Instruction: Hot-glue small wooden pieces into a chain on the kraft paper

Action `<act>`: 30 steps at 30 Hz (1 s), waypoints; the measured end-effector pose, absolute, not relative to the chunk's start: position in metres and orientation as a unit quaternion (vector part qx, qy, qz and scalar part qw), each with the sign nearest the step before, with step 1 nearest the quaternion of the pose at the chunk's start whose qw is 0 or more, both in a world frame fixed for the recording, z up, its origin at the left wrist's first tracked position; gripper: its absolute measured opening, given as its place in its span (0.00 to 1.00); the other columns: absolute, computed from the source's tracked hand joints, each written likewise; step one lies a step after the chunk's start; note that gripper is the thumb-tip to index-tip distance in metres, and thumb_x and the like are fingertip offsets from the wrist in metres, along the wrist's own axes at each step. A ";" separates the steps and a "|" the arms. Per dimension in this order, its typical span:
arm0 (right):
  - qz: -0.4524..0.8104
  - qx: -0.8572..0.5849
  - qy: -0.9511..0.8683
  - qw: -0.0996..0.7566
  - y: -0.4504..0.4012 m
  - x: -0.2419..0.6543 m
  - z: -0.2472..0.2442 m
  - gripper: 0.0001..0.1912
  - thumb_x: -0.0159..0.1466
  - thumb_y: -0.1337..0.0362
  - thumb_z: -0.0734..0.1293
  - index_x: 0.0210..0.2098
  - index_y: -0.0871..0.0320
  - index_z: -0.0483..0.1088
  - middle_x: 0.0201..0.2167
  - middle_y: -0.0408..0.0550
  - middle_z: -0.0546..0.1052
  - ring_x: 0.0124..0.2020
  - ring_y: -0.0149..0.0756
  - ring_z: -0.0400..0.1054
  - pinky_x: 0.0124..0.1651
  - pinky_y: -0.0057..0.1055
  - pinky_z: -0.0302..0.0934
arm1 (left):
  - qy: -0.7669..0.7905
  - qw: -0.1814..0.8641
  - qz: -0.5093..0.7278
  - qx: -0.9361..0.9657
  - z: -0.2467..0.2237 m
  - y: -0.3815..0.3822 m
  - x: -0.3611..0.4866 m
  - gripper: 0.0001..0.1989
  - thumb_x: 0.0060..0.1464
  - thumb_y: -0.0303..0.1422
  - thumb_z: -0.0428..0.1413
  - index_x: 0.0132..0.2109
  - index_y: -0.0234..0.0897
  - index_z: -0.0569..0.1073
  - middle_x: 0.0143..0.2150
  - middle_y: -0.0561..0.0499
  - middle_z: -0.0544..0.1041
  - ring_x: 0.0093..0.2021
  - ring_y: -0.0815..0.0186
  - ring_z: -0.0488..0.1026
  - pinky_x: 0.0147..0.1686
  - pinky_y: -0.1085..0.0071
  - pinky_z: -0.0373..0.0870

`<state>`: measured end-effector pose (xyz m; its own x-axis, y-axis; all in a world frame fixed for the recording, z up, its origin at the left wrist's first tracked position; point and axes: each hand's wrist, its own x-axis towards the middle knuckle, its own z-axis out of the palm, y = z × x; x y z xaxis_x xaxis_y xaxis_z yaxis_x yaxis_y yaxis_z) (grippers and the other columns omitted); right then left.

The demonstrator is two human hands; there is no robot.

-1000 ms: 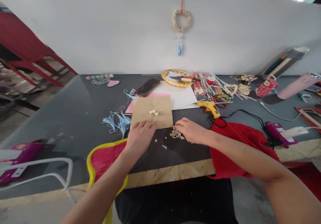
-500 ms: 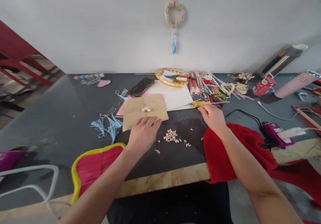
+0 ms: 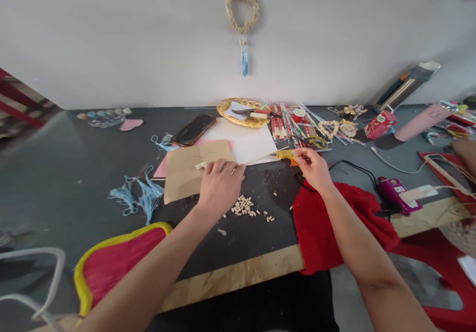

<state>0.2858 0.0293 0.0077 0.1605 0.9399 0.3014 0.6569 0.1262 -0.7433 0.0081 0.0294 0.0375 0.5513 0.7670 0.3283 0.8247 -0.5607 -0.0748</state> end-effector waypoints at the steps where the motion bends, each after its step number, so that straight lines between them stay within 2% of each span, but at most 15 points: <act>1: 0.185 -0.635 -0.616 0.427 0.028 0.285 0.008 0.12 0.62 0.60 0.63 0.43 0.57 0.70 0.43 0.52 0.78 0.41 0.39 0.74 0.48 0.37 0.66 | -0.460 0.108 -0.108 -0.875 0.038 0.038 0.016 0.11 0.61 0.30 0.49 0.46 0.36 0.75 0.42 0.42 0.78 0.48 0.50 0.69 0.45 0.55 0.63; 4: 0.245 -0.619 -0.583 0.467 0.026 0.285 0.008 0.12 0.60 0.57 0.66 0.38 0.58 0.72 0.39 0.51 0.79 0.39 0.39 0.73 0.46 0.37 0.67 | -0.496 0.087 -0.046 -0.862 0.037 0.064 0.036 0.11 0.59 0.31 0.51 0.45 0.33 0.75 0.44 0.38 0.77 0.49 0.48 0.68 0.44 0.55 0.63; 7: 0.332 -0.580 -0.541 0.511 0.025 0.286 0.009 0.14 0.58 0.55 0.68 0.39 0.59 0.72 0.33 0.49 0.78 0.29 0.33 0.70 0.35 0.32 0.66 | -0.521 0.045 0.005 -0.852 0.035 0.082 0.046 0.13 0.59 0.33 0.51 0.45 0.33 0.75 0.47 0.37 0.76 0.52 0.47 0.67 0.47 0.55 0.62; 9: 0.429 -0.514 -0.501 0.548 0.024 0.285 0.012 0.15 0.57 0.56 0.70 0.40 0.58 0.72 0.32 0.47 0.76 0.25 0.28 0.65 0.30 0.29 0.63 | -0.524 0.028 0.023 -0.851 0.035 0.089 0.049 0.13 0.58 0.33 0.51 0.45 0.33 0.76 0.47 0.37 0.77 0.53 0.47 0.67 0.47 0.56 0.62; 11: 0.527 -0.431 -0.453 0.576 0.022 0.284 0.016 0.16 0.54 0.58 0.73 0.41 0.57 0.73 0.35 0.46 0.76 0.26 0.26 0.63 0.29 0.27 0.61 | -0.525 0.015 0.036 -0.850 0.035 0.093 0.049 0.12 0.58 0.33 0.51 0.45 0.34 0.76 0.46 0.38 0.78 0.51 0.48 0.69 0.46 0.57 0.63; 14: 0.605 -0.365 -0.411 0.576 0.018 0.282 0.021 0.16 0.53 0.61 0.75 0.41 0.55 0.75 0.36 0.46 0.76 0.28 0.26 0.64 0.29 0.26 0.61 | -0.529 -0.003 0.053 -0.847 0.036 0.097 0.048 0.13 0.58 0.34 0.50 0.43 0.35 0.77 0.44 0.39 0.79 0.49 0.49 0.71 0.44 0.58 0.65; 20: 0.641 -0.351 -0.399 0.554 0.014 0.279 0.022 0.14 0.55 0.60 0.74 0.41 0.55 0.77 0.37 0.47 0.78 0.29 0.26 0.67 0.30 0.25 0.63 | -0.550 -0.017 0.074 -0.832 0.040 0.104 0.048 0.14 0.56 0.32 0.48 0.42 0.35 0.78 0.41 0.38 0.81 0.46 0.49 0.74 0.42 0.59 0.65; 26: 0.597 -0.411 -0.411 0.552 0.015 0.276 0.017 0.14 0.54 0.55 0.75 0.33 0.58 0.77 0.27 0.45 0.79 0.21 0.25 0.67 0.23 0.23 0.60 | -0.594 -0.005 0.067 -0.802 0.045 0.122 0.042 0.15 0.56 0.31 0.48 0.44 0.34 0.77 0.42 0.34 0.80 0.45 0.48 0.75 0.41 0.58 0.66; 28: 0.591 -0.425 -0.412 0.548 0.015 0.274 0.017 0.18 0.55 0.49 0.72 0.28 0.59 0.76 0.23 0.45 0.78 0.18 0.26 0.67 0.21 0.23 0.60 | -0.606 -0.001 0.061 -0.793 0.046 0.129 0.040 0.15 0.57 0.31 0.47 0.45 0.35 0.76 0.42 0.35 0.80 0.47 0.47 0.74 0.42 0.56 0.65; 30: 0.602 -0.428 -0.406 0.538 0.015 0.274 0.018 0.26 0.59 0.41 0.66 0.27 0.60 0.75 0.22 0.47 0.78 0.18 0.27 0.67 0.21 0.24 0.60 | -0.613 0.003 0.057 -0.788 0.046 0.136 0.039 0.16 0.58 0.31 0.46 0.45 0.35 0.76 0.42 0.34 0.80 0.48 0.46 0.73 0.43 0.55 0.64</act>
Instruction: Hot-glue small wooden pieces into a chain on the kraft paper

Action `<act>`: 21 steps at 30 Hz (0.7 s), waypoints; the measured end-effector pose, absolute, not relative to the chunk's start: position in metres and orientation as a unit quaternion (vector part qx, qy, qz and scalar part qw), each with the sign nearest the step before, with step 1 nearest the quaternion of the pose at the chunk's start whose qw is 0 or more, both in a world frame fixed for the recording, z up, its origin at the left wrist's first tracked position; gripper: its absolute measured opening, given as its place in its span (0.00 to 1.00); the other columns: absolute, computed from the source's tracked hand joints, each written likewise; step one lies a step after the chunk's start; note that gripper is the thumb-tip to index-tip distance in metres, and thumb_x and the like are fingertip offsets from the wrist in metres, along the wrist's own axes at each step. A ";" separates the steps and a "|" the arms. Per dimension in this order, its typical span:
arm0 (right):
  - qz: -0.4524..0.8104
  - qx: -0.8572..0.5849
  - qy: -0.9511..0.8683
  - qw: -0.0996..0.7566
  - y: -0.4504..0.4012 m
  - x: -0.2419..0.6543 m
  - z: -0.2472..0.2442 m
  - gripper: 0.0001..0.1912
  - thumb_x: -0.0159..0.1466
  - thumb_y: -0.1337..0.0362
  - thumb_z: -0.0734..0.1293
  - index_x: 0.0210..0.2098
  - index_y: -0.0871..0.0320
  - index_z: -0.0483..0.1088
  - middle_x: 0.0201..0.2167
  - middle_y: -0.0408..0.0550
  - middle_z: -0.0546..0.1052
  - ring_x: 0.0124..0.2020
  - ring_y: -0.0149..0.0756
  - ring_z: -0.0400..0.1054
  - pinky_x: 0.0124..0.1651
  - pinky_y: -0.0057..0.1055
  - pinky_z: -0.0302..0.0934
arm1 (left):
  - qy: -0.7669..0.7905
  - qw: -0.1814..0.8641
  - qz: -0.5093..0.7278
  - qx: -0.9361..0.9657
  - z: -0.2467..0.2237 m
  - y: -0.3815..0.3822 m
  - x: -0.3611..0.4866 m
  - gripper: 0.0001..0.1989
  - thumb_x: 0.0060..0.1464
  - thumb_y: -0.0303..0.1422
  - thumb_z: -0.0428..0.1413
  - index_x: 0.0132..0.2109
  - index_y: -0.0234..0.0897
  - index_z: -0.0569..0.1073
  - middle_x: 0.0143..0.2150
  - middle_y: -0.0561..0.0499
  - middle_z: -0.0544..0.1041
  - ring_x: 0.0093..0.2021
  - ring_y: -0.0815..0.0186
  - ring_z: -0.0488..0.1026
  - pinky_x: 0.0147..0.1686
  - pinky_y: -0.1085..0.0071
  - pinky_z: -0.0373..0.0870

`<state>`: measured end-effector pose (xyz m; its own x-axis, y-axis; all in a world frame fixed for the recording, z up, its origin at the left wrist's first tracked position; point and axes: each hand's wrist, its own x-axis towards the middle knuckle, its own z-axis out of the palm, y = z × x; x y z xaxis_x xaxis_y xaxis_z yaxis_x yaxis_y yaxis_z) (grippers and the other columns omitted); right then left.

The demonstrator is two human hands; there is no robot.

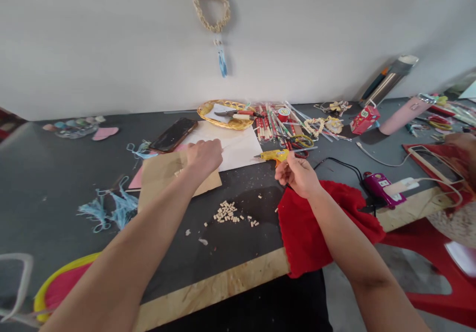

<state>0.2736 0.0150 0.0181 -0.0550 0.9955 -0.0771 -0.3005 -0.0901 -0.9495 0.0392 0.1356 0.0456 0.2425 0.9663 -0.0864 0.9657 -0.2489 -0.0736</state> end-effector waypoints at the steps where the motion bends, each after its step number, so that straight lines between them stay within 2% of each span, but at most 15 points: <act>1: 0.608 -0.427 -0.407 0.531 0.015 0.274 0.019 0.30 0.60 0.38 0.61 0.27 0.60 0.75 0.23 0.49 0.78 0.19 0.28 0.68 0.22 0.25 0.61 | -0.614 0.005 0.055 -0.787 0.045 0.138 0.039 0.16 0.58 0.31 0.46 0.45 0.35 0.76 0.43 0.34 0.80 0.48 0.45 0.73 0.43 0.54 0.64; 3: 0.591 -0.440 -0.428 0.523 0.016 0.276 0.021 0.35 0.63 0.36 0.53 0.32 0.59 0.76 0.29 0.52 0.79 0.22 0.32 0.70 0.23 0.28 0.62 | -0.613 0.009 0.054 -0.788 0.044 0.143 0.038 0.15 0.58 0.31 0.46 0.45 0.35 0.76 0.43 0.34 0.80 0.48 0.46 0.73 0.43 0.54 0.64; 5: 0.494 -0.492 -0.491 0.523 0.017 0.281 0.022 0.34 0.64 0.38 0.52 0.38 0.59 0.75 0.35 0.54 0.80 0.27 0.36 0.72 0.27 0.31 0.64 | -0.611 0.014 0.053 -0.790 0.042 0.146 0.038 0.15 0.58 0.29 0.46 0.45 0.35 0.76 0.44 0.34 0.79 0.49 0.46 0.72 0.44 0.54 0.63; 7: 0.314 -0.573 -0.570 0.498 0.019 0.289 0.020 0.27 0.65 0.43 0.57 0.45 0.58 0.73 0.43 0.55 0.78 0.39 0.41 0.73 0.38 0.36 0.67 | -0.608 0.020 0.052 -0.792 0.040 0.147 0.037 0.15 0.59 0.29 0.46 0.46 0.34 0.76 0.43 0.33 0.79 0.49 0.46 0.72 0.44 0.54 0.63; 8: 0.223 -0.612 -0.602 0.462 0.021 0.293 0.018 0.24 0.64 0.46 0.60 0.48 0.58 0.71 0.46 0.56 0.77 0.45 0.45 0.72 0.44 0.39 0.66 | -0.606 0.022 0.051 -0.793 0.039 0.148 0.037 0.15 0.59 0.28 0.46 0.46 0.34 0.76 0.43 0.33 0.79 0.49 0.46 0.72 0.44 0.54 0.62; 10: 0.114 -0.672 -0.643 0.350 0.023 0.300 0.013 0.26 0.62 0.51 0.65 0.54 0.60 0.66 0.49 0.58 0.75 0.52 0.50 0.67 0.54 0.46 0.61 | -0.602 0.025 0.050 -0.797 0.037 0.148 0.037 0.16 0.59 0.28 0.45 0.46 0.34 0.76 0.44 0.33 0.79 0.50 0.46 0.71 0.45 0.53 0.61; 12: 0.101 -0.706 -0.659 0.239 0.026 0.302 0.007 0.30 0.60 0.54 0.67 0.58 0.62 0.62 0.49 0.60 0.75 0.53 0.52 0.67 0.55 0.47 0.59 | -0.598 0.026 0.049 -0.800 0.035 0.149 0.037 0.16 0.59 0.29 0.45 0.46 0.34 0.76 0.44 0.34 0.79 0.49 0.45 0.71 0.45 0.52 0.61; 14: 0.106 -0.721 -0.663 0.174 0.028 0.301 0.002 0.31 0.60 0.57 0.68 0.59 0.62 0.60 0.50 0.61 0.74 0.51 0.52 0.69 0.52 0.45 0.62 | -0.594 0.026 0.045 -0.803 0.034 0.150 0.037 0.16 0.59 0.29 0.45 0.45 0.33 0.76 0.45 0.34 0.79 0.49 0.44 0.71 0.45 0.51 0.60; 18: 0.074 -0.731 -0.657 0.167 0.032 0.298 -0.001 0.24 0.61 0.66 0.64 0.57 0.62 0.63 0.49 0.61 0.74 0.49 0.51 0.70 0.50 0.42 0.63 | -0.591 0.030 0.023 -0.806 0.036 0.148 0.037 0.17 0.60 0.30 0.44 0.47 0.34 0.75 0.46 0.35 0.78 0.51 0.44 0.70 0.46 0.51 0.60; 21: 0.055 -0.738 -0.642 0.197 0.036 0.297 0.000 0.24 0.63 0.68 0.59 0.59 0.65 0.60 0.50 0.64 0.72 0.50 0.51 0.68 0.51 0.42 0.62 | -0.601 0.039 -0.004 -0.798 0.041 0.140 0.035 0.18 0.61 0.32 0.43 0.52 0.35 0.72 0.52 0.35 0.74 0.53 0.45 0.68 0.48 0.51 0.60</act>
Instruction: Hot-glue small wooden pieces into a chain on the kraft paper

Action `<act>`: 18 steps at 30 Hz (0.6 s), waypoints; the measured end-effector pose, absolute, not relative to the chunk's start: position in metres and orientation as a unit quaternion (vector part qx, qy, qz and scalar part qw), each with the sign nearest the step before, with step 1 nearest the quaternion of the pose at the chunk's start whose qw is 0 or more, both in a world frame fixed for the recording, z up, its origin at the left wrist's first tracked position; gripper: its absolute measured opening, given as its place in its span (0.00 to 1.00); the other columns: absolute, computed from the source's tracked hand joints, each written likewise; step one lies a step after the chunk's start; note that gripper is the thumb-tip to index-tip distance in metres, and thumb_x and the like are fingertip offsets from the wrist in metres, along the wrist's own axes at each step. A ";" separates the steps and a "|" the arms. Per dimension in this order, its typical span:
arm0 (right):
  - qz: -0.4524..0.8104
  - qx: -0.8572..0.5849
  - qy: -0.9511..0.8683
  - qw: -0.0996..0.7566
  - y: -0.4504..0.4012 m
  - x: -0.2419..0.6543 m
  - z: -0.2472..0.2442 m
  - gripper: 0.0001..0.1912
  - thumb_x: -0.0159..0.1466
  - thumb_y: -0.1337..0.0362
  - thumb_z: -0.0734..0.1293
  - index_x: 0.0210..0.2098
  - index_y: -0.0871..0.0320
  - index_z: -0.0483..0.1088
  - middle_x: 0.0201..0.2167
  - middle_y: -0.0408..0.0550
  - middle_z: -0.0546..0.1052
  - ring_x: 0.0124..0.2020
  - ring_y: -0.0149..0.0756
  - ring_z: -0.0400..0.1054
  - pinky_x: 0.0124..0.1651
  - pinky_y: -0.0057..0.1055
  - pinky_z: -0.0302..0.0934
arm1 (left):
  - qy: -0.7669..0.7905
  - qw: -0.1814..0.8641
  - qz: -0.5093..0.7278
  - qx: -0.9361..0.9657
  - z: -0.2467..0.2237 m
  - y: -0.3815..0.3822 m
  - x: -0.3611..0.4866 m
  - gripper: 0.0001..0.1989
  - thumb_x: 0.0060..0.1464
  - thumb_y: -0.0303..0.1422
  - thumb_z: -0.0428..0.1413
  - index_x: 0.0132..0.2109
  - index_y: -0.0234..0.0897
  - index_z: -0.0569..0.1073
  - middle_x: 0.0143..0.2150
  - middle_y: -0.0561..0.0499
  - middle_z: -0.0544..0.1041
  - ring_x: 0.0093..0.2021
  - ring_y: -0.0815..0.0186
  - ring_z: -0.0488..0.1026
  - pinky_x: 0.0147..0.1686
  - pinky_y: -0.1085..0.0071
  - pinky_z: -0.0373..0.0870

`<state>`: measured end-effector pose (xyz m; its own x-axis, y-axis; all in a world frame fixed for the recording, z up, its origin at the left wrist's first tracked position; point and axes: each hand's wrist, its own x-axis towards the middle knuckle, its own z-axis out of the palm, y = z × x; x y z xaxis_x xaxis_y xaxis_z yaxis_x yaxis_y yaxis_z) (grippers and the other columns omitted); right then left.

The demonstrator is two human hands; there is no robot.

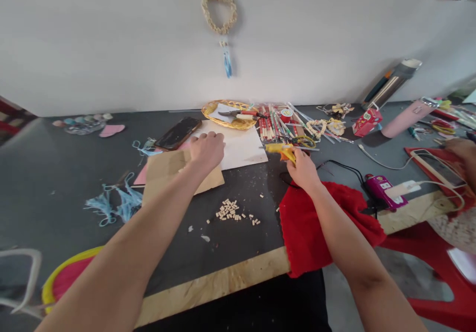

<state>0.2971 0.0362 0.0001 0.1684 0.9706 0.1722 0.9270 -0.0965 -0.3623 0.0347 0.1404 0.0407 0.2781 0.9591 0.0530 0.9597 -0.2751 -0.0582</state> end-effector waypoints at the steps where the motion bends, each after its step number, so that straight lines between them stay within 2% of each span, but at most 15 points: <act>1: 0.047 -0.736 -0.639 0.217 0.037 0.297 0.000 0.25 0.64 0.67 0.58 0.60 0.66 0.59 0.51 0.64 0.71 0.51 0.51 0.68 0.51 0.42 0.62 | -0.604 0.043 -0.018 -0.795 0.043 0.136 0.033 0.18 0.61 0.32 0.44 0.53 0.36 0.71 0.54 0.36 0.73 0.54 0.45 0.68 0.48 0.51 0.60; 4: 0.020 -0.704 -0.659 0.263 0.040 0.292 -0.004 0.26 0.63 0.67 0.58 0.61 0.63 0.60 0.47 0.62 0.71 0.47 0.50 0.67 0.50 0.43 0.63 | -0.605 0.054 -0.097 -0.788 0.054 0.119 0.026 0.18 0.59 0.32 0.46 0.54 0.39 0.71 0.57 0.39 0.71 0.55 0.46 0.67 0.49 0.51 0.62; 9: -0.005 -0.662 -0.718 0.215 0.043 0.283 -0.019 0.25 0.62 0.70 0.58 0.59 0.58 0.66 0.38 0.58 0.73 0.40 0.47 0.67 0.50 0.44 0.62 | -0.592 0.062 -0.198 -0.779 0.074 0.080 0.010 0.17 0.58 0.32 0.48 0.54 0.42 0.71 0.57 0.43 0.71 0.54 0.46 0.67 0.50 0.50 0.64; 14: -0.014 -0.663 -0.720 0.206 0.043 0.282 -0.024 0.24 0.63 0.68 0.58 0.59 0.57 0.66 0.40 0.58 0.73 0.42 0.47 0.66 0.51 0.43 0.61 | -0.575 0.095 -0.215 -0.784 0.079 0.044 -0.007 0.17 0.58 0.32 0.50 0.53 0.44 0.71 0.57 0.46 0.71 0.55 0.47 0.66 0.51 0.49 0.64; 18: -0.009 -0.659 -0.721 0.213 0.038 0.286 -0.019 0.22 0.65 0.60 0.61 0.57 0.60 0.67 0.43 0.58 0.74 0.45 0.49 0.66 0.51 0.44 0.62 | -0.555 0.107 -0.201 -0.800 0.068 0.019 -0.022 0.15 0.58 0.32 0.50 0.52 0.44 0.72 0.56 0.45 0.72 0.55 0.46 0.67 0.50 0.48 0.64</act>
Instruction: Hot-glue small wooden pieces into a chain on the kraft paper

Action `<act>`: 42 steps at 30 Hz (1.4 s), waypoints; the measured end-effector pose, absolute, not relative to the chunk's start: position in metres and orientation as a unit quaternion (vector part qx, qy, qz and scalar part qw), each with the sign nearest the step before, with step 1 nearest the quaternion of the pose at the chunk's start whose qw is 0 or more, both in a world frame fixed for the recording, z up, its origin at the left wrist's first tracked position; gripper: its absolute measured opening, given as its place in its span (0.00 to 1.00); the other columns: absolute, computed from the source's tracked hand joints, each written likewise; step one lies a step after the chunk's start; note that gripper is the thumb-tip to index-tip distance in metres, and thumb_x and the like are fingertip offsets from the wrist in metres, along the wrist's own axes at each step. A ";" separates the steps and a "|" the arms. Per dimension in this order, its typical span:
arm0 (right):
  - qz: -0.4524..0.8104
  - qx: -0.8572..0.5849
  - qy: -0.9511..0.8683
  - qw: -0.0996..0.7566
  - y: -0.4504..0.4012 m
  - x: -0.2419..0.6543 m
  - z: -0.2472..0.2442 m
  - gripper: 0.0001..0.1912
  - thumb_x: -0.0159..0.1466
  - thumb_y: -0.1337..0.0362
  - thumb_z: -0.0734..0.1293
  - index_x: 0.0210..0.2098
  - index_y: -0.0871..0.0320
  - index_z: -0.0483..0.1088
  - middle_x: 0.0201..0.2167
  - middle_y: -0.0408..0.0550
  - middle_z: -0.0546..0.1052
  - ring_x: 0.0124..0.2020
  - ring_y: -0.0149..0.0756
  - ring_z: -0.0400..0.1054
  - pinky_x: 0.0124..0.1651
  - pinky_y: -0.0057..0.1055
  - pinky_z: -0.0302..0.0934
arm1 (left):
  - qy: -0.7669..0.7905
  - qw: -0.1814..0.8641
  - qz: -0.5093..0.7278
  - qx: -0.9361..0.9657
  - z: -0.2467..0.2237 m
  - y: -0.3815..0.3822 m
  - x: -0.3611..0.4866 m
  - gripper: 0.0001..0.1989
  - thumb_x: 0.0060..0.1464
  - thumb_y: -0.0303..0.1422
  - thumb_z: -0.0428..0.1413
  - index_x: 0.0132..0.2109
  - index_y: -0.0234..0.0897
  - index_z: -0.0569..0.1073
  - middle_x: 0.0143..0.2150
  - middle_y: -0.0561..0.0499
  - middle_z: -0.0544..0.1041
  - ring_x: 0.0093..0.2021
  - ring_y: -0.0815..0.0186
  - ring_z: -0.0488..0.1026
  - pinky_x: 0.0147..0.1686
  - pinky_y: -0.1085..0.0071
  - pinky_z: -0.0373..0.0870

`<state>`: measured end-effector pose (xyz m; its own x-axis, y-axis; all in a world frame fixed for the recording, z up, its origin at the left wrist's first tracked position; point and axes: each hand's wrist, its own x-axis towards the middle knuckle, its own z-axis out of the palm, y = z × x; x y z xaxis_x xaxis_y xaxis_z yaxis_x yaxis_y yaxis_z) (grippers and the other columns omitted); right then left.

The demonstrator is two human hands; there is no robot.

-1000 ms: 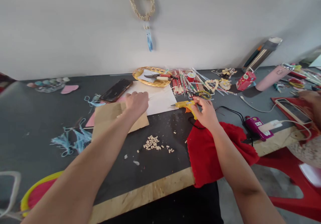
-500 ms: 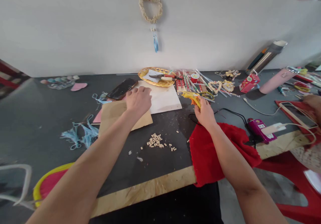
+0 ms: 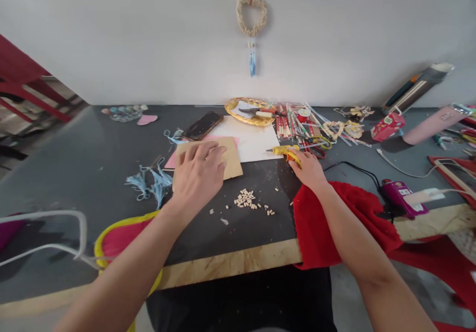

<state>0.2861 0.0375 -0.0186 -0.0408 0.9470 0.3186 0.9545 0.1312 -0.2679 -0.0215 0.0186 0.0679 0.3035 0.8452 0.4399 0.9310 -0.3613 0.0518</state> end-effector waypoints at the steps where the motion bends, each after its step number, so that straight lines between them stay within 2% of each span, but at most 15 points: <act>1: -0.014 -0.657 -0.719 0.224 0.036 0.288 -0.016 0.21 0.66 0.59 0.61 0.55 0.61 0.69 0.45 0.59 0.74 0.46 0.49 0.66 0.51 0.44 0.62 | -0.547 0.106 -0.197 -0.806 0.064 0.013 -0.026 0.16 0.58 0.30 0.49 0.52 0.44 0.72 0.55 0.45 0.73 0.54 0.47 0.67 0.50 0.49 0.65; 7: -0.004 -0.620 -0.714 0.326 0.018 0.284 0.015 0.13 0.67 0.63 0.59 0.40 0.58 0.74 0.40 0.55 0.78 0.44 0.46 0.70 0.48 0.40 0.63 | -0.517 0.074 -0.201 -0.829 0.048 -0.002 -0.045 0.19 0.59 0.24 0.45 0.54 0.43 0.70 0.55 0.44 0.73 0.53 0.51 0.70 0.51 0.52 0.67; 12: 0.241 -0.547 -0.735 0.321 -0.008 0.241 0.042 0.09 0.65 0.59 0.63 0.36 0.56 0.72 0.31 0.48 0.78 0.32 0.38 0.72 0.39 0.34 0.65 | -0.479 -0.028 -0.310 -0.821 0.055 -0.001 -0.034 0.14 0.64 0.32 0.43 0.52 0.38 0.69 0.51 0.42 0.74 0.54 0.57 0.70 0.53 0.59 0.68; 14: 0.383 -0.482 -0.703 0.356 -0.015 0.218 0.047 0.13 0.62 0.57 0.67 0.45 0.55 0.70 0.41 0.49 0.78 0.36 0.36 0.72 0.38 0.32 0.67 | -0.461 -0.042 -0.340 -0.818 0.060 -0.002 -0.022 0.14 0.65 0.32 0.43 0.53 0.37 0.67 0.53 0.41 0.72 0.57 0.57 0.68 0.55 0.58 0.66; 16: 0.510 -0.399 -0.675 0.353 -0.017 0.194 0.050 0.26 0.57 0.60 0.71 0.54 0.52 0.64 0.53 0.51 0.72 0.37 0.34 0.72 0.36 0.31 0.69 | -0.440 -0.042 -0.342 -0.829 0.065 -0.002 -0.010 0.15 0.65 0.33 0.43 0.54 0.37 0.66 0.54 0.40 0.71 0.57 0.57 0.67 0.56 0.56 0.65; 17: 0.552 -0.367 -0.667 0.340 -0.017 0.183 0.050 0.28 0.56 0.61 0.72 0.54 0.52 0.64 0.53 0.50 0.72 0.36 0.34 0.72 0.35 0.31 0.69 | -0.428 -0.040 -0.340 -0.836 0.066 -0.002 -0.004 0.15 0.65 0.32 0.43 0.55 0.37 0.66 0.55 0.40 0.71 0.57 0.56 0.67 0.56 0.56 0.65; 19: 0.585 -0.348 -0.660 0.318 -0.016 0.165 0.050 0.18 0.55 0.64 0.72 0.45 0.54 0.69 0.39 0.45 0.77 0.30 0.32 0.71 0.32 0.29 0.68 | -0.412 -0.032 -0.344 -0.843 0.069 0.000 0.004 0.15 0.65 0.31 0.43 0.55 0.36 0.66 0.56 0.39 0.71 0.58 0.56 0.66 0.56 0.56 0.64; 21: 0.581 -0.365 -0.658 0.310 -0.015 0.157 0.050 0.02 0.58 0.66 0.69 0.32 0.56 0.71 0.24 0.40 0.74 0.23 0.29 0.68 0.28 0.28 0.66 | -0.409 -0.025 -0.345 -0.845 0.071 0.004 0.006 0.15 0.65 0.32 0.43 0.54 0.35 0.67 0.55 0.39 0.71 0.57 0.56 0.67 0.56 0.57 0.65; 23: 0.563 -0.398 -0.648 0.323 -0.013 0.161 0.051 0.04 0.59 0.65 0.68 0.27 0.57 0.72 0.18 0.39 0.71 0.19 0.28 0.65 0.24 0.27 0.64 | -0.418 -0.023 -0.339 -0.843 0.071 0.007 0.001 0.15 0.65 0.33 0.43 0.53 0.35 0.68 0.55 0.40 0.72 0.56 0.56 0.68 0.55 0.58 0.66; 26: 0.525 -0.453 -0.623 0.360 -0.010 0.190 0.056 0.05 0.59 0.62 0.69 0.31 0.58 0.74 0.19 0.39 0.72 0.17 0.26 0.64 0.20 0.25 0.62 | -0.442 -0.013 -0.334 -0.832 0.065 0.011 -0.015 0.14 0.65 0.34 0.44 0.50 0.37 0.71 0.52 0.42 0.74 0.55 0.57 0.69 0.54 0.57 0.66; 31: 0.407 -0.554 -0.586 0.429 -0.006 0.246 0.067 0.14 0.55 0.54 0.72 0.29 0.60 0.74 0.22 0.43 0.74 0.18 0.25 0.65 0.19 0.23 0.61 | -0.457 0.007 -0.332 -0.825 0.035 0.015 -0.036 0.11 0.63 0.32 0.47 0.36 0.39 0.73 0.47 0.43 0.77 0.50 0.57 0.72 0.53 0.55 0.68; 34: 0.367 -0.576 -0.584 0.439 -0.004 0.255 0.064 0.17 0.57 0.50 0.71 0.29 0.59 0.73 0.20 0.43 0.73 0.16 0.26 0.63 0.18 0.23 0.57 | -0.451 0.027 -0.356 -0.818 0.019 0.017 -0.039 0.09 0.60 0.28 0.49 0.42 0.40 0.73 0.50 0.43 0.75 0.52 0.56 0.70 0.53 0.54 0.68; 38: 0.227 -0.592 -0.639 0.435 0.002 0.242 0.038 0.18 0.63 0.50 0.65 0.25 0.57 0.72 0.15 0.41 0.70 0.17 0.29 0.63 0.23 0.27 0.57 | -0.453 0.062 -0.359 -0.814 0.015 0.017 -0.045 0.14 0.58 0.26 0.50 0.50 0.42 0.71 0.54 0.43 0.72 0.56 0.56 0.67 0.56 0.53 0.65; 40: 0.168 -0.580 -0.678 0.419 0.004 0.234 0.020 0.18 0.65 0.52 0.63 0.25 0.56 0.72 0.17 0.43 0.71 0.20 0.32 0.66 0.27 0.29 0.60 | -0.450 0.070 -0.364 -0.812 0.017 0.016 -0.048 0.15 0.58 0.26 0.50 0.51 0.43 0.70 0.53 0.43 0.73 0.55 0.56 0.68 0.55 0.54 0.65; 42: 0.166 -0.544 -0.725 0.388 0.004 0.228 0.003 0.14 0.66 0.55 0.62 0.31 0.55 0.73 0.25 0.46 0.77 0.28 0.36 0.71 0.34 0.32 0.65 | -0.445 0.072 -0.369 -0.813 0.020 0.015 -0.050 0.16 0.58 0.25 0.49 0.52 0.43 0.69 0.52 0.44 0.73 0.54 0.57 0.68 0.55 0.55 0.65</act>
<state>0.2278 0.0038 0.0034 -0.1069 0.9181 0.3816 0.6611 0.3523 -0.6624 -0.0501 0.0148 0.0198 0.3310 0.6705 0.6639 0.7766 -0.5933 0.2120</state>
